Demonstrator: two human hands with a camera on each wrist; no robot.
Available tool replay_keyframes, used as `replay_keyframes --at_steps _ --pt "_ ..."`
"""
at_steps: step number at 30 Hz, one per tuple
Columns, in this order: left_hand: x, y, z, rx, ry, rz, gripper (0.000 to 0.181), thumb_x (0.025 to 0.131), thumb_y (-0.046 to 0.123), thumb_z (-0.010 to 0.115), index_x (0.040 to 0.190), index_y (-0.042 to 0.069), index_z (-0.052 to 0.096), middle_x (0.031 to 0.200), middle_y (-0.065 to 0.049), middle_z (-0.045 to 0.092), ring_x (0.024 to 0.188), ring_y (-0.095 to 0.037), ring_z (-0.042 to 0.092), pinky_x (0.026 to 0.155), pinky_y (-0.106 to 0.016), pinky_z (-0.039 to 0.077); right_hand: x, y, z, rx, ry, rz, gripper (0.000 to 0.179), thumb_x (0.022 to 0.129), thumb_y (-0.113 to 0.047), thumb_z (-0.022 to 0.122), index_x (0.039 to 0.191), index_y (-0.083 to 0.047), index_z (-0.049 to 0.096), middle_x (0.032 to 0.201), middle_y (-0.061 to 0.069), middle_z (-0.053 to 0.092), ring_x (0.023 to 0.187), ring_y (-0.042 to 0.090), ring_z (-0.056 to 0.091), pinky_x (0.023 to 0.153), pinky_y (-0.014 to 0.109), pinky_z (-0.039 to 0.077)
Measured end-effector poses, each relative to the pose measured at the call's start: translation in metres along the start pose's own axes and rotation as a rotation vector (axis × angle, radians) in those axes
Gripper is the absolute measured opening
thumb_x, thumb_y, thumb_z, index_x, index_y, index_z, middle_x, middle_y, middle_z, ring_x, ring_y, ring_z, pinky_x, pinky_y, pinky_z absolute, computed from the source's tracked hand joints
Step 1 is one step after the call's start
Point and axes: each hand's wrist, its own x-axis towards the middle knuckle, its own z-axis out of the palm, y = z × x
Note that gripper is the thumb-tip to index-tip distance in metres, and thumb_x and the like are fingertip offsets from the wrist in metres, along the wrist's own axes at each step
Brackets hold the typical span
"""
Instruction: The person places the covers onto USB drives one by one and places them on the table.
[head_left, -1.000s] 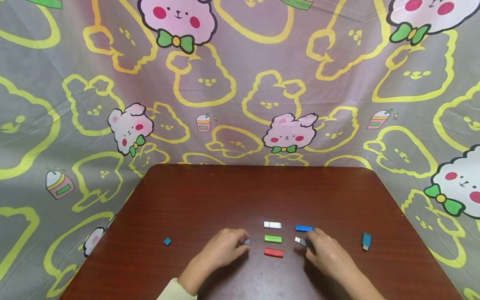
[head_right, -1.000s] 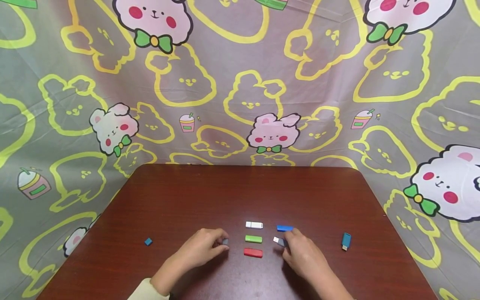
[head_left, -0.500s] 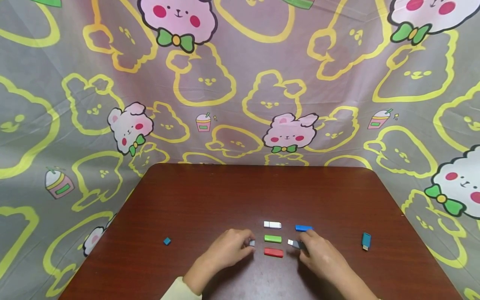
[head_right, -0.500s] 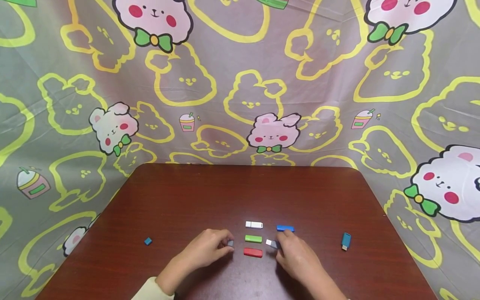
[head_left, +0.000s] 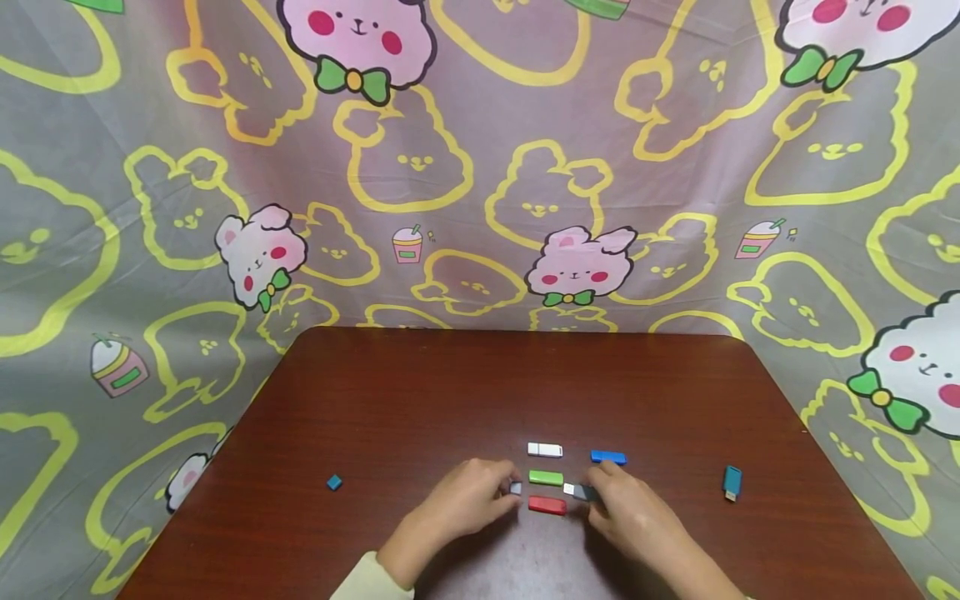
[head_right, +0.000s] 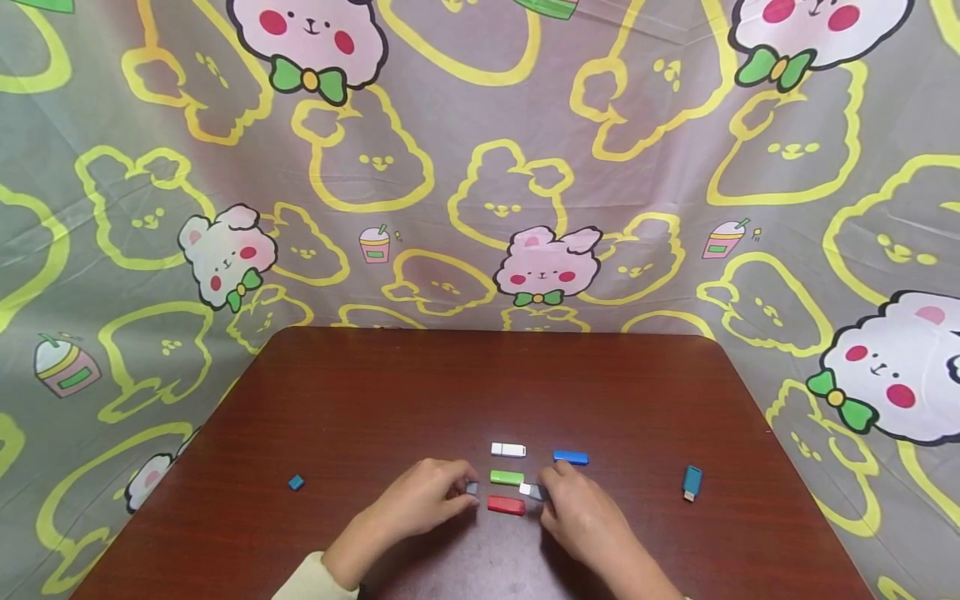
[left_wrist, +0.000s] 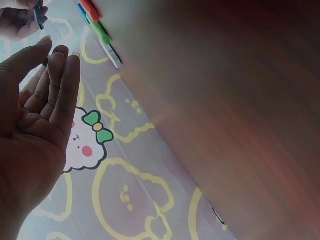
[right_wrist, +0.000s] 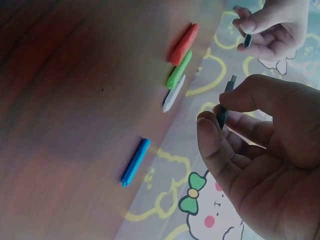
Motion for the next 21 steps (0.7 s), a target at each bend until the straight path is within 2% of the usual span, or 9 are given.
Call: replay_keyframes --at_steps 8,14,21 --pt "0.003 0.005 0.003 -0.003 -0.017 0.008 0.017 0.087 0.022 0.079 0.101 0.017 0.071 0.075 0.016 0.059 0.064 0.004 0.049 0.06 -0.015 0.042 0.002 -0.006 0.002 0.023 0.027 -0.039 0.025 0.074 -0.003 0.078 0.094 -0.015 0.068 0.084 -0.01 0.049 0.063 0.006 0.045 0.055 0.024 0.043" --pt "0.005 0.008 0.004 0.028 -0.01 0.026 0.015 0.087 0.022 0.079 0.099 0.017 0.071 0.072 0.017 0.056 0.063 0.004 0.046 0.058 -0.014 0.039 0.004 -0.01 0.005 0.029 0.018 -0.058 0.027 0.074 -0.003 0.08 0.095 -0.015 0.069 0.083 -0.009 0.048 0.064 0.005 0.043 0.054 0.023 0.041" --pt "0.008 0.01 0.005 0.026 -0.017 0.053 0.016 0.087 0.022 0.078 0.101 0.016 0.072 0.073 0.017 0.06 0.063 0.006 0.047 0.058 -0.012 0.04 0.006 -0.014 0.007 0.031 0.02 -0.101 0.025 0.074 -0.005 0.079 0.095 -0.012 0.068 0.083 -0.008 0.05 0.065 0.004 0.046 0.055 0.024 0.044"
